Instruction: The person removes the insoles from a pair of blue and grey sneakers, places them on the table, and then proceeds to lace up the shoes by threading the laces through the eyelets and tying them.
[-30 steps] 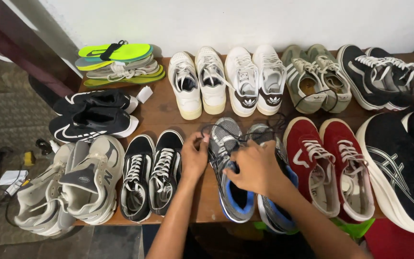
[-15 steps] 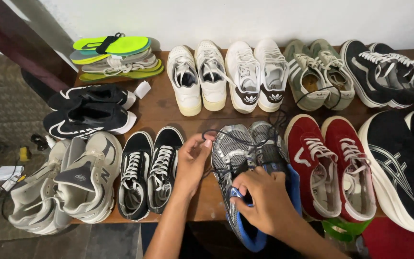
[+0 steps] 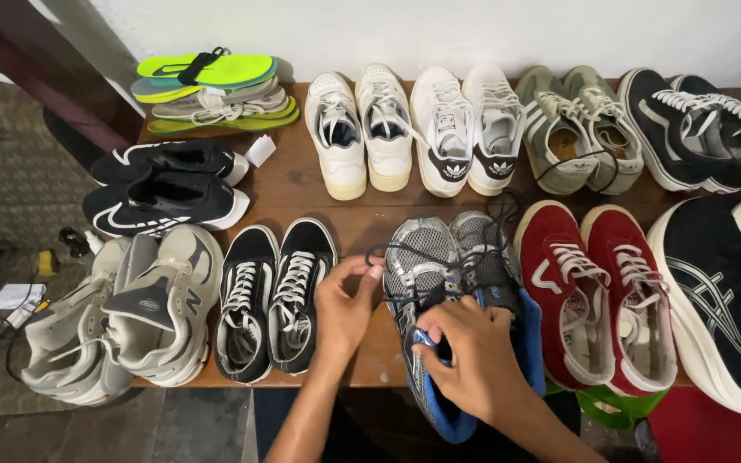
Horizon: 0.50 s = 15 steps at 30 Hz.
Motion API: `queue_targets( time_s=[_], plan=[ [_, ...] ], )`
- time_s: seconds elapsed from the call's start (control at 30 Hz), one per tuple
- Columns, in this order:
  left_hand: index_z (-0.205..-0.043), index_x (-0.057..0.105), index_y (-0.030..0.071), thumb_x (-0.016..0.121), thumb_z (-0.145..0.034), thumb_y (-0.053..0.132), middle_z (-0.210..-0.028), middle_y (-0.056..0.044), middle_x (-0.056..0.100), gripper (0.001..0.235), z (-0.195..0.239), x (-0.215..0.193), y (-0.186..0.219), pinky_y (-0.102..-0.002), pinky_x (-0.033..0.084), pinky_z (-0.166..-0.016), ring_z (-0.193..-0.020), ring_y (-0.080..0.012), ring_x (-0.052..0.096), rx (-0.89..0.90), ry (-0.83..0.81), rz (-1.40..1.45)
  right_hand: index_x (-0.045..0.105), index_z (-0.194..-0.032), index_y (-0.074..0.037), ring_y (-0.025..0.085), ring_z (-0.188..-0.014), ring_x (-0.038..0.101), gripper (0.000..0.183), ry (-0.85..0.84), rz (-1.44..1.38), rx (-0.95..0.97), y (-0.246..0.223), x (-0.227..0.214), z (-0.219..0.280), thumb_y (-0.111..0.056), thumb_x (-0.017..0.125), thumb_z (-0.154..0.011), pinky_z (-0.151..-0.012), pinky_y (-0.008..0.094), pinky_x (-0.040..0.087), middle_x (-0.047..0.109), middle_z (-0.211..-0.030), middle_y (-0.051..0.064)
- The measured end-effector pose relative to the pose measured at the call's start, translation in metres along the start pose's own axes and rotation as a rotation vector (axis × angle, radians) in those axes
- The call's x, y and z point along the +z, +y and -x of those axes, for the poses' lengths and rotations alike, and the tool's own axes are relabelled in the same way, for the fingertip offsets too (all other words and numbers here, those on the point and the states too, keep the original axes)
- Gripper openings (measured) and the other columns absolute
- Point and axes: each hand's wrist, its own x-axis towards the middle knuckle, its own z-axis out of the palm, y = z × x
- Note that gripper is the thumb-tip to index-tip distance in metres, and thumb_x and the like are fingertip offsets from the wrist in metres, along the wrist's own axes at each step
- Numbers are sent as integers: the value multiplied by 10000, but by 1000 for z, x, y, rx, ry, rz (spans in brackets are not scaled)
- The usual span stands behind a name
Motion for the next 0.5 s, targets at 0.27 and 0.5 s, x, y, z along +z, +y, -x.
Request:
queue_targets(
  time_s=[0.27,0.5],
  plan=[
    [-958,734,157,779,-877,252,-915,16,796,132,7,7,-10,-229,538,-750,-884,-96,751,-43,-50,-198,676,-894,-317,173,-881,580,172,-47,183,8,-5,6,-9,-359,802,-785,-784,481,338,644,-790,-167],
    [-934,727,150,755,-903,211,-919,3,763,74,9,8,-23,-282,550,-827,-888,-133,706,-2,-77,-275,768,-1072,-263,202,-833,616,349,-45,197,-1,-3,-2,-10,-554,693,-895,-795,477,318,702,-875,-63]
  ],
)
